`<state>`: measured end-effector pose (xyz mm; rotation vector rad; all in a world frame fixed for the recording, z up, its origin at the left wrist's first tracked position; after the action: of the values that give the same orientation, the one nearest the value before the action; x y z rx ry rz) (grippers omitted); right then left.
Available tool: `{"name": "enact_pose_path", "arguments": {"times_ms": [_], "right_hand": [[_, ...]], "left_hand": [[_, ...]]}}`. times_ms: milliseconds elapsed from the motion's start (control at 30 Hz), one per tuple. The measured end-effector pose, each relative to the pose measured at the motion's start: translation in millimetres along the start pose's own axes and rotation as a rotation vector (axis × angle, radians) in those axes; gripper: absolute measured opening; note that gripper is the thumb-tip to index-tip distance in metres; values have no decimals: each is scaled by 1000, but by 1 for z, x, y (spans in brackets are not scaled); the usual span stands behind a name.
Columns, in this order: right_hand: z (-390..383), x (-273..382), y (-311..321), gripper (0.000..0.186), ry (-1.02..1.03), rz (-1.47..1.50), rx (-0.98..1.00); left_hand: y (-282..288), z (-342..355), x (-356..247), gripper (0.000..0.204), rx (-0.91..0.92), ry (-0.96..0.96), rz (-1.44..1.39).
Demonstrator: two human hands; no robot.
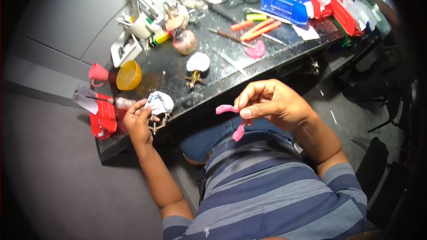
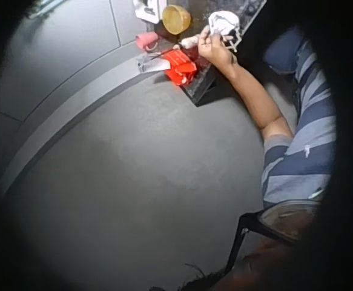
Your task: The person fits a pink wax denture base onto a plaster dental model. The person uses a small tool to scrape and refine the wax, then uses a powered hand tool to grind and shape the edges of the denture base.
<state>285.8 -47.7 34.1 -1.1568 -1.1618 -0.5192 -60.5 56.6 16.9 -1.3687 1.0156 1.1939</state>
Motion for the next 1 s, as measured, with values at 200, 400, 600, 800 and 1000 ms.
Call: {"name": "enact_pose_path", "arguments": {"times_ms": [200, 400, 600, 800, 1000], "right_hand": [[6, 1, 14, 17, -12, 59, -93], [4, 5, 18, 17, 15, 38, -127], [7, 4, 15, 15, 103, 27, -92], [4, 3, 2, 16, 160, -163, -83], [0, -2, -14, 19, 127, -253, -34]], "left_hand": [[34, 48, 24, 20, -122, -50, -66], [23, 66, 17, 12, -105, -204, 200], [25, 77, 6, 17, -21, -347, 441], [-89, -79, -60, 58, 89, -1107, 756], [-173, -149, -38, 94, 581, -817, 497]]}}
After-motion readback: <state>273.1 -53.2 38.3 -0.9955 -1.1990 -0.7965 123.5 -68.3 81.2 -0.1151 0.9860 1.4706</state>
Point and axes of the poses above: each hand's wrist, its own z-axis towards the middle knuckle, its own y-axis out of the back of the hand, x = y × z, the point moved 7 cm from there along z, towards the middle knuckle, and after that the axes turned 12 degrees about -z, right-handed, at the moved point
